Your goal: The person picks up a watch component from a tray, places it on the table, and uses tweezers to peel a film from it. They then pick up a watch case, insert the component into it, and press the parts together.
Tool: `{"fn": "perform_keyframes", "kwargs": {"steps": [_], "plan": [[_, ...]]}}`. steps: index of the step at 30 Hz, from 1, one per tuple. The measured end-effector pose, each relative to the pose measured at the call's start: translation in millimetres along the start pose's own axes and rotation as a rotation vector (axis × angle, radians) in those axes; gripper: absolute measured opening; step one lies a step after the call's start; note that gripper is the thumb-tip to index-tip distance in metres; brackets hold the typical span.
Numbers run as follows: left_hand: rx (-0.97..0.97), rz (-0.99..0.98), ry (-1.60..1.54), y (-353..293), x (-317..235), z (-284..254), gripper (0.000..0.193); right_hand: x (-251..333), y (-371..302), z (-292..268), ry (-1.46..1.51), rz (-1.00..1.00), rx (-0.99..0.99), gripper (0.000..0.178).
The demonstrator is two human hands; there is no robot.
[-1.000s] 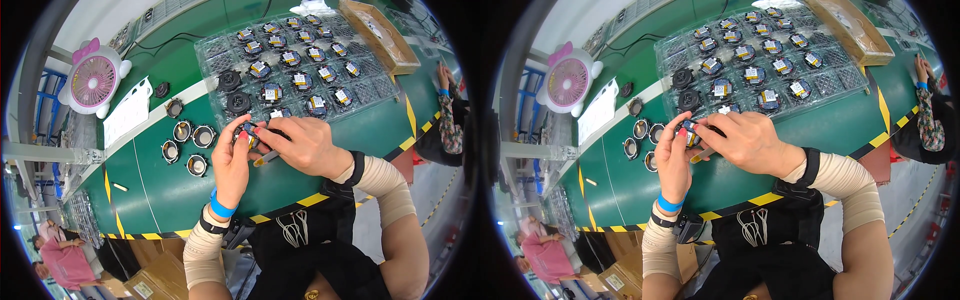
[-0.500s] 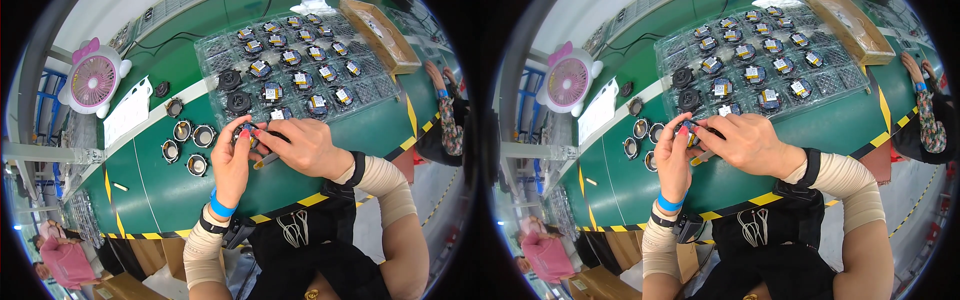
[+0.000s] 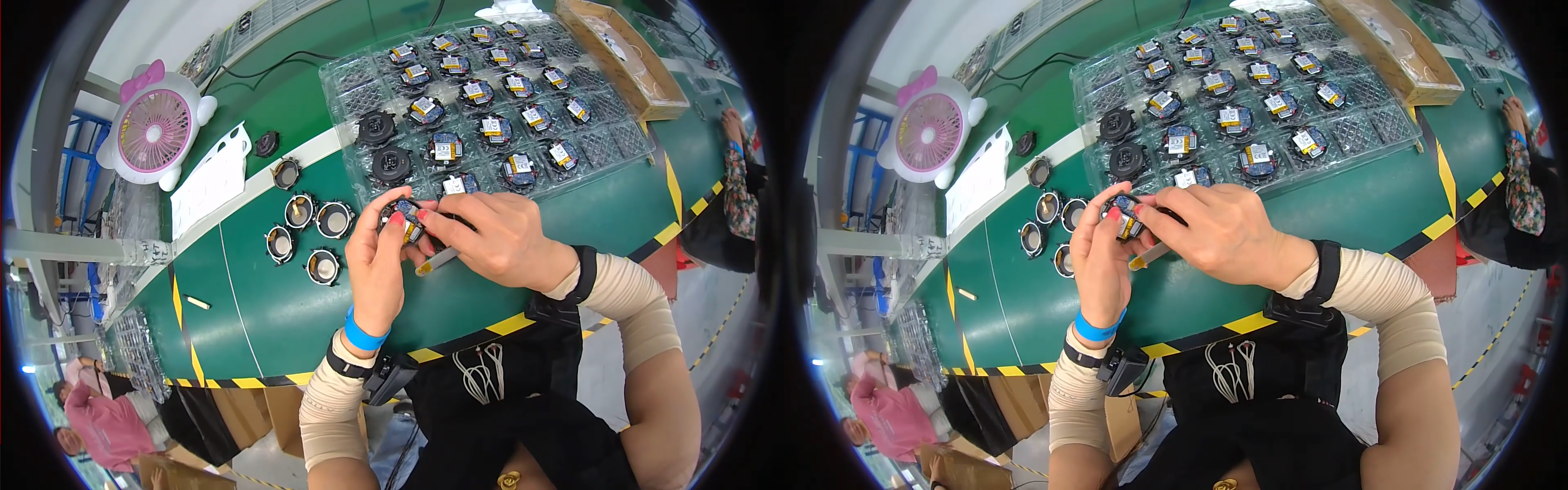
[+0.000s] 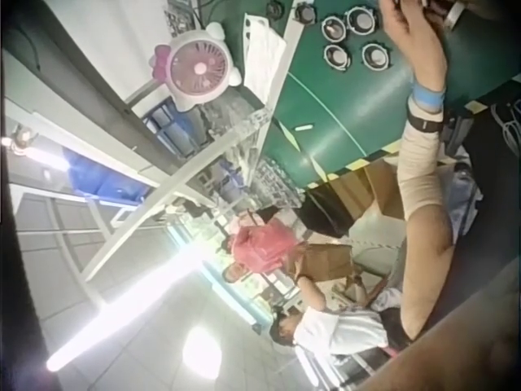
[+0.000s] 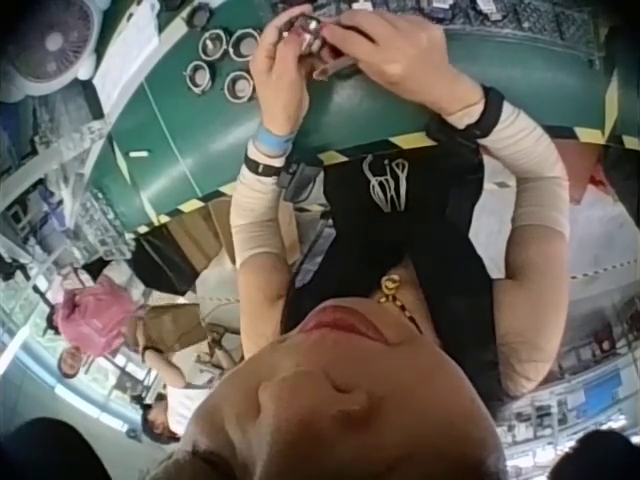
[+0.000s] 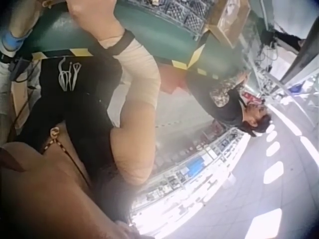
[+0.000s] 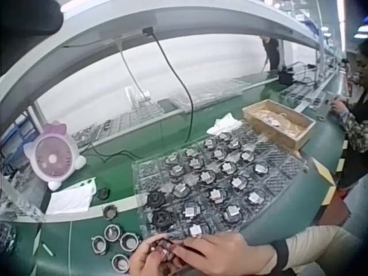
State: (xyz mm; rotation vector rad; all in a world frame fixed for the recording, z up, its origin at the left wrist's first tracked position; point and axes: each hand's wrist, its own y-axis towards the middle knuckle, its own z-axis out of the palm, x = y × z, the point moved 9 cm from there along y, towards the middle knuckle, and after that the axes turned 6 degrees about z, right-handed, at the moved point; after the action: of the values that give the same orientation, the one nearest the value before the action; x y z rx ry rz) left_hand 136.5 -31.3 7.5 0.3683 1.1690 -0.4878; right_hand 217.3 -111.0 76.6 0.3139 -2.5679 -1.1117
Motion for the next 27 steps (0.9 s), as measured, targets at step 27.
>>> {"fn": "perform_keyframes", "kwargs": {"steps": [27], "plan": [[0.018,-0.008,0.073,1.1,4.0,2.0,0.027,-1.3,-0.1,0.7,-0.021,0.003,0.047,0.034]]}}
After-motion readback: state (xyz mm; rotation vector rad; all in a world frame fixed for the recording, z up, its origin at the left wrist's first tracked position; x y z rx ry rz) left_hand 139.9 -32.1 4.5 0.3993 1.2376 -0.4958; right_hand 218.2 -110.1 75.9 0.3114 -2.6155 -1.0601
